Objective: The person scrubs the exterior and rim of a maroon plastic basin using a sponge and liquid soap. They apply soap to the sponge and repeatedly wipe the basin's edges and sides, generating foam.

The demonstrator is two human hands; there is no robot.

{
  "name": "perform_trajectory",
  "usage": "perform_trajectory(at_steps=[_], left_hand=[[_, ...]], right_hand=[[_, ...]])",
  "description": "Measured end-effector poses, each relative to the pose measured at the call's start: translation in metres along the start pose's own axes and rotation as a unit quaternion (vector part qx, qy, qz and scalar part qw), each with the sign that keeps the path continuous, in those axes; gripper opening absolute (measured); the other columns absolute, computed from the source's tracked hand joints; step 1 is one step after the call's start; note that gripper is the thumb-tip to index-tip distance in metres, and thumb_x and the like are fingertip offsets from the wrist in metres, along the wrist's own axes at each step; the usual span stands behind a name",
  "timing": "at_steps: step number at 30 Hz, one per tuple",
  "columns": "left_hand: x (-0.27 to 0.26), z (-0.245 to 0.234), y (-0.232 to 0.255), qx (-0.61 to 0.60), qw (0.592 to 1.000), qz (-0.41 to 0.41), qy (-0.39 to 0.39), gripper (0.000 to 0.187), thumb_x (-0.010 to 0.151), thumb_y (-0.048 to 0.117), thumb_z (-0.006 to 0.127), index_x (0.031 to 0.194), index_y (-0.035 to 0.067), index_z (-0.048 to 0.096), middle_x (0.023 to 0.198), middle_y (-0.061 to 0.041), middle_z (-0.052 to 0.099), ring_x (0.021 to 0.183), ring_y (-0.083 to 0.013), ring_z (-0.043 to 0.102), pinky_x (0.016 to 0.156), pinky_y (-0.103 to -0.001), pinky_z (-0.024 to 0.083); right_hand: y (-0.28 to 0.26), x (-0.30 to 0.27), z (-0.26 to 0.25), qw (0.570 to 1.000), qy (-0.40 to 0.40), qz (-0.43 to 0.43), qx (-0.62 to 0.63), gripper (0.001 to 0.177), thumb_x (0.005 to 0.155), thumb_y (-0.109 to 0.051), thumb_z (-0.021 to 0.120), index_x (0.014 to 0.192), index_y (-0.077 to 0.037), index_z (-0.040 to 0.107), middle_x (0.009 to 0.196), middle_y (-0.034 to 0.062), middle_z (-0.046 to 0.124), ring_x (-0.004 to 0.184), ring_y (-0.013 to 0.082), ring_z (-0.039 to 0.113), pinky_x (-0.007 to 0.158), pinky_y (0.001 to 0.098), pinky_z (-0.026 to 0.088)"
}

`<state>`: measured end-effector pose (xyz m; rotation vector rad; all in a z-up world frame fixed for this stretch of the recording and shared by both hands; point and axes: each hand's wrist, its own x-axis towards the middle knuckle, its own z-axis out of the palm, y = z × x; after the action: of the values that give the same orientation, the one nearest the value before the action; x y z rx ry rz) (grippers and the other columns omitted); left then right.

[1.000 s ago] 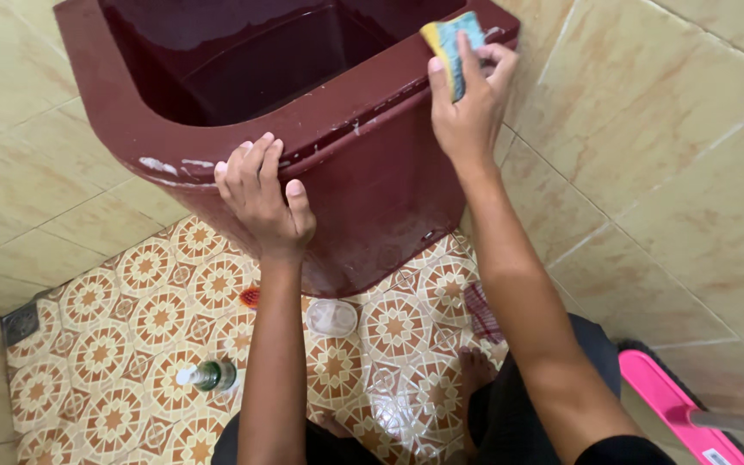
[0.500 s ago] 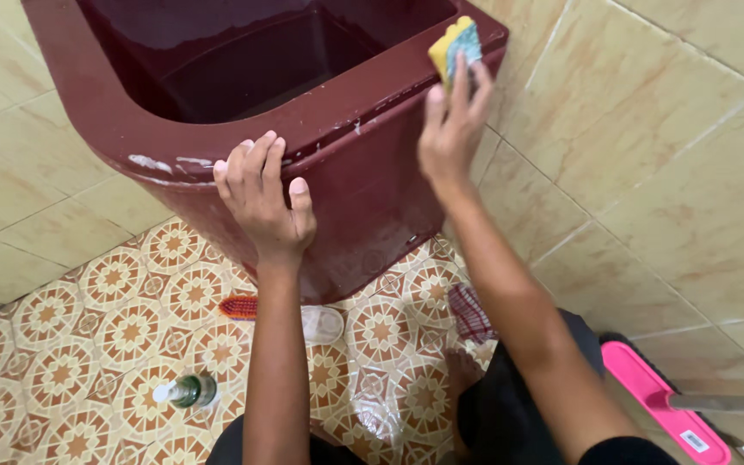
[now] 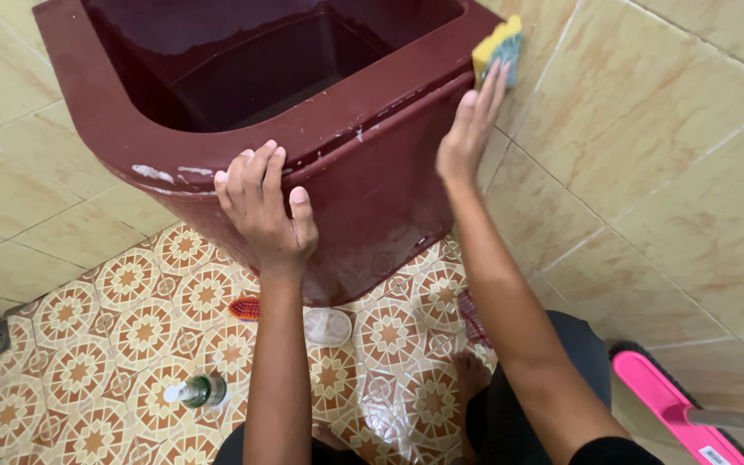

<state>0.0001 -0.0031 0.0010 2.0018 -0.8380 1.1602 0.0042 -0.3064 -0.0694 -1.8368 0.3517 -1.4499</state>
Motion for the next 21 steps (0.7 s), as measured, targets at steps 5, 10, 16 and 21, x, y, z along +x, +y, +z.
perform_trajectory(at_steps=[5,10,16,21], left_hand=[[-0.001,0.006,0.000,0.002,1.000,0.001,0.019,0.042,0.105,0.028,0.048,0.133,0.001,0.063,0.139,-0.011,0.063,0.137,-0.0339,0.052,0.124,-0.054,0.024],[-0.003,0.009,-0.003,0.011,0.999,0.012,0.027,0.041,0.105,0.027,0.048,0.132,0.001,0.064,0.138,-0.011,0.064,0.136,-0.0339,0.052,0.123,-0.053,0.024],[-0.004,0.010,-0.005,0.024,0.999,0.008,0.028,0.040,0.105,0.026,0.049,0.132,0.002,0.064,0.139,-0.011,0.064,0.137,-0.0338,0.052,0.124,-0.053,0.024],[-0.002,0.006,-0.001,0.017,1.000,0.012,0.021,0.040,0.105,0.026,0.049,0.134,0.001,0.063,0.140,-0.011,0.063,0.139,-0.0347,0.051,0.124,-0.054,0.023]], right_hand=[[0.040,-0.058,0.023,0.997,0.033,0.069,-0.031,0.062,0.116,-0.034,0.034,0.161,0.008,0.023,0.171,0.0271,0.019,0.160,0.0400,0.021,0.133,0.0456,0.018],[0.092,-0.115,0.036,0.977,0.030,0.200,-0.075,0.067,0.112,-0.038,0.038,0.156,0.012,0.028,0.163,0.0327,0.027,0.153,0.0442,0.027,0.127,0.0459,0.021],[0.143,-0.138,0.034,0.896,0.008,0.440,-0.055,0.071,0.107,-0.052,0.028,0.149,-0.001,0.054,0.147,0.0262,0.058,0.136,0.0423,0.052,0.117,0.0453,0.038],[0.149,-0.129,0.028,0.826,0.104,0.533,0.149,0.072,0.103,-0.059,0.030,0.142,-0.004,0.054,0.140,0.0155,0.062,0.127,0.0268,0.059,0.107,0.0375,0.043]])
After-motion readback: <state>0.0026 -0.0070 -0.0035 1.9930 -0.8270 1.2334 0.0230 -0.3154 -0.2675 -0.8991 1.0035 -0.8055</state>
